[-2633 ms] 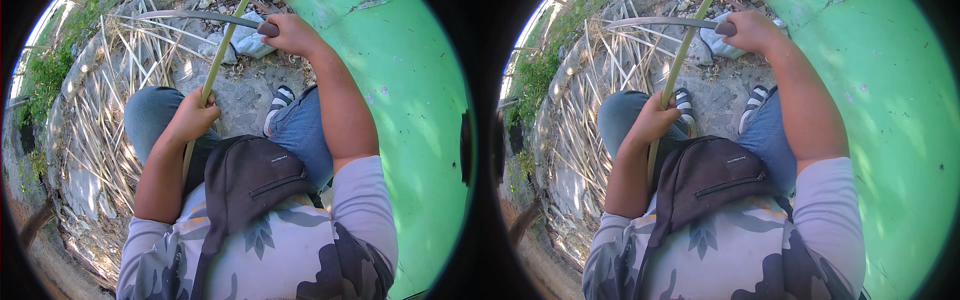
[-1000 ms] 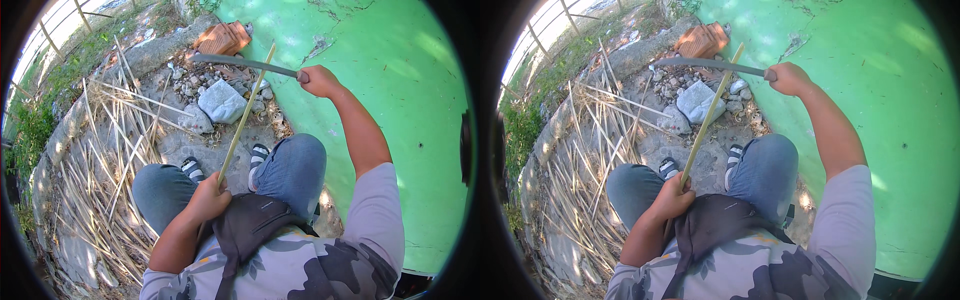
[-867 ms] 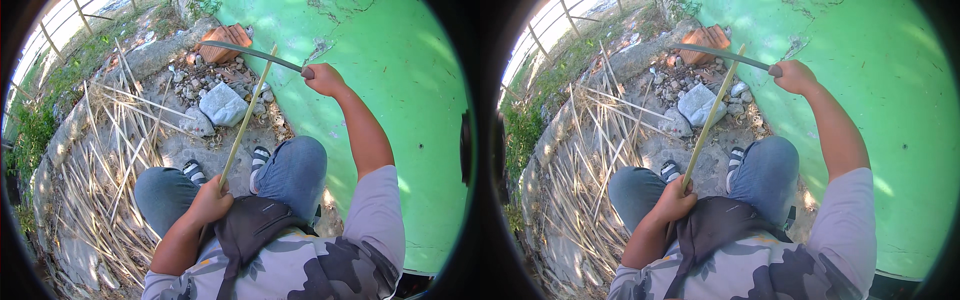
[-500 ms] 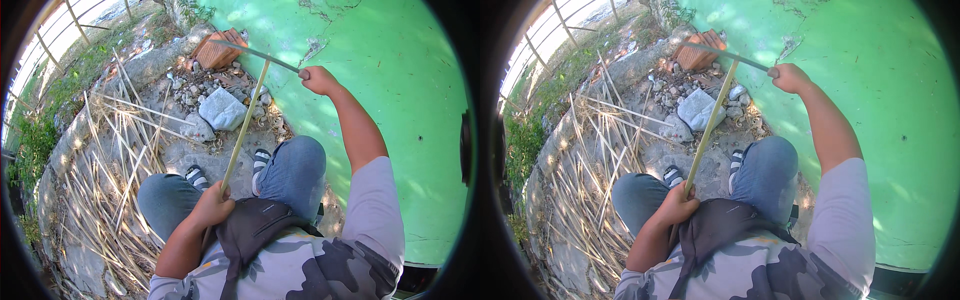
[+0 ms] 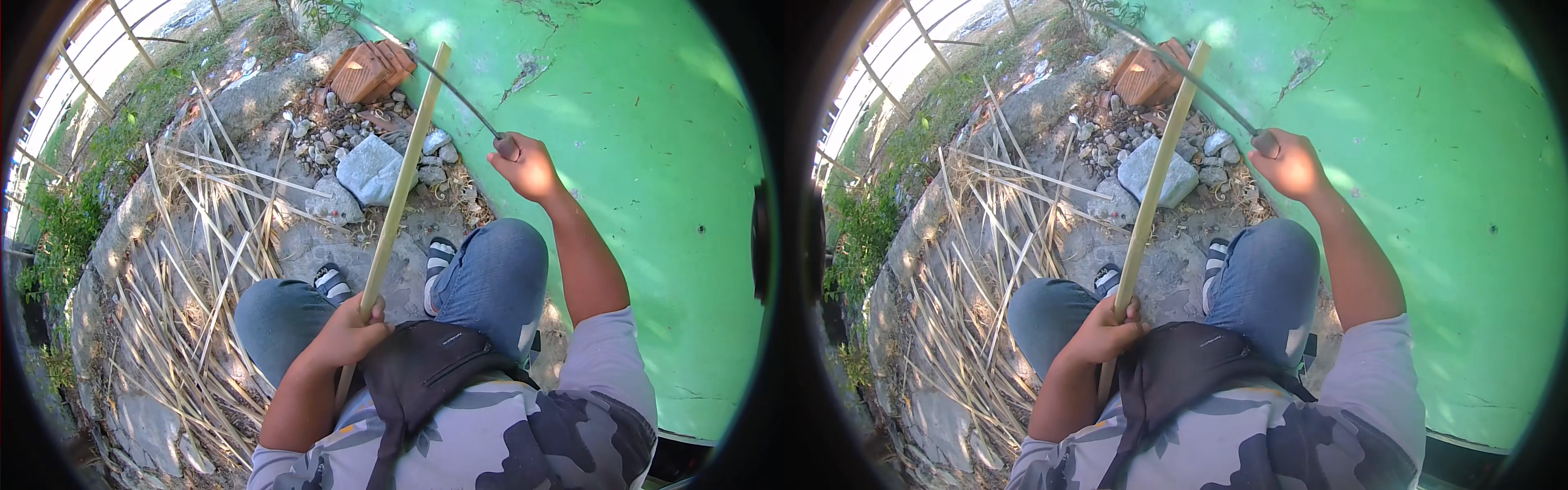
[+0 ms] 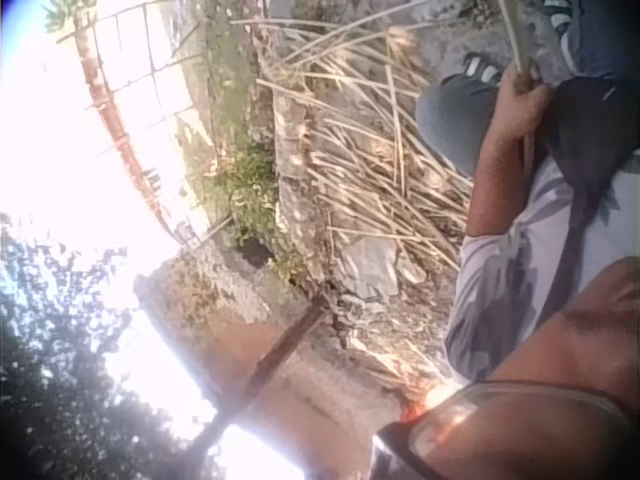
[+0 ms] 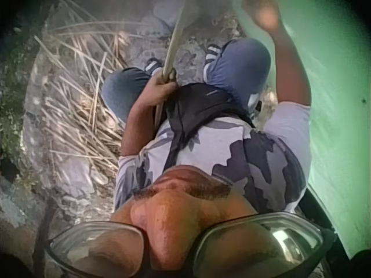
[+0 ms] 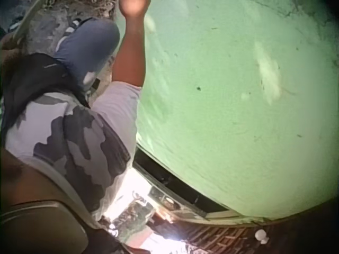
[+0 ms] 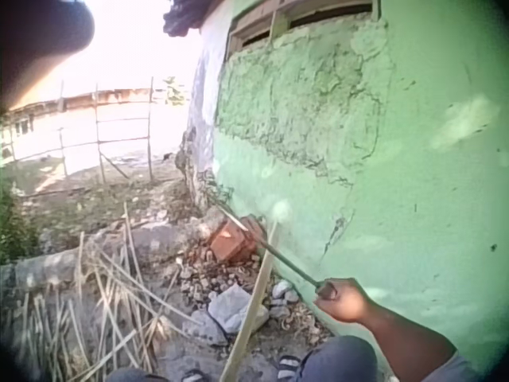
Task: The person scrapes and shaves bamboo sticks using a machete.
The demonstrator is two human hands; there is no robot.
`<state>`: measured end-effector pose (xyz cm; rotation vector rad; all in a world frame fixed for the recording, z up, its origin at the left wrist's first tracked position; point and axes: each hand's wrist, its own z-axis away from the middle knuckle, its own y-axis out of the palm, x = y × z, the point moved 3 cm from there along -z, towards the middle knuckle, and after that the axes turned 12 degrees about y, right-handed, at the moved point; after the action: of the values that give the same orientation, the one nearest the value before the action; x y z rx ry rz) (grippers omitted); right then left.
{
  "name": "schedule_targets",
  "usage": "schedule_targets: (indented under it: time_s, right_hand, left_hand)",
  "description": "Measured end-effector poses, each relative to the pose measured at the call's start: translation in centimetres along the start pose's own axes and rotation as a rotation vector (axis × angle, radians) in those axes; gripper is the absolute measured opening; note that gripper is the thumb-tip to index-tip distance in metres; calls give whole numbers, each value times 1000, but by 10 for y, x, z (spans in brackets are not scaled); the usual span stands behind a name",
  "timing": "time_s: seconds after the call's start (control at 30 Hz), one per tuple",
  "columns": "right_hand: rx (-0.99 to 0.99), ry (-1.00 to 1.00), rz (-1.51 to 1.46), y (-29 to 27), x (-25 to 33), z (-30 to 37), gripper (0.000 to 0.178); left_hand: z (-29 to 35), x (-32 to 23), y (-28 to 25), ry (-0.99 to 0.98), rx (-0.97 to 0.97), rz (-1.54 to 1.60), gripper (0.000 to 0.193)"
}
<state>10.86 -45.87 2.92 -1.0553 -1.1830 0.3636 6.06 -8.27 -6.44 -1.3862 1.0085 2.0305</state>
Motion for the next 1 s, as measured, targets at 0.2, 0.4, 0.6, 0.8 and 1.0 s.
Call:
schedule_targets:
  time_s: [0.2,0.4,0.6,0.8,1.0]
  right_hand:
    - [177,-357,315,34,64,63,21]
    - [307,-563,568,48,80,75,18]
    - [410,-236,379,45,63,42,12]
    - [342,-451,523,60,77,67,11]
    - [249,-301,424,51,62,23,13]
  left_hand:
    - [-2,-1,-1,-4,-78,-93,28]
    - [1,2,-2,82,-131,-202,26]
    - [2,-8,-7,7,-117,-154,25]
    - [4,-2,-5,23,-120,-135,23]
    - [1,5,-2,73,-141,-197,21]
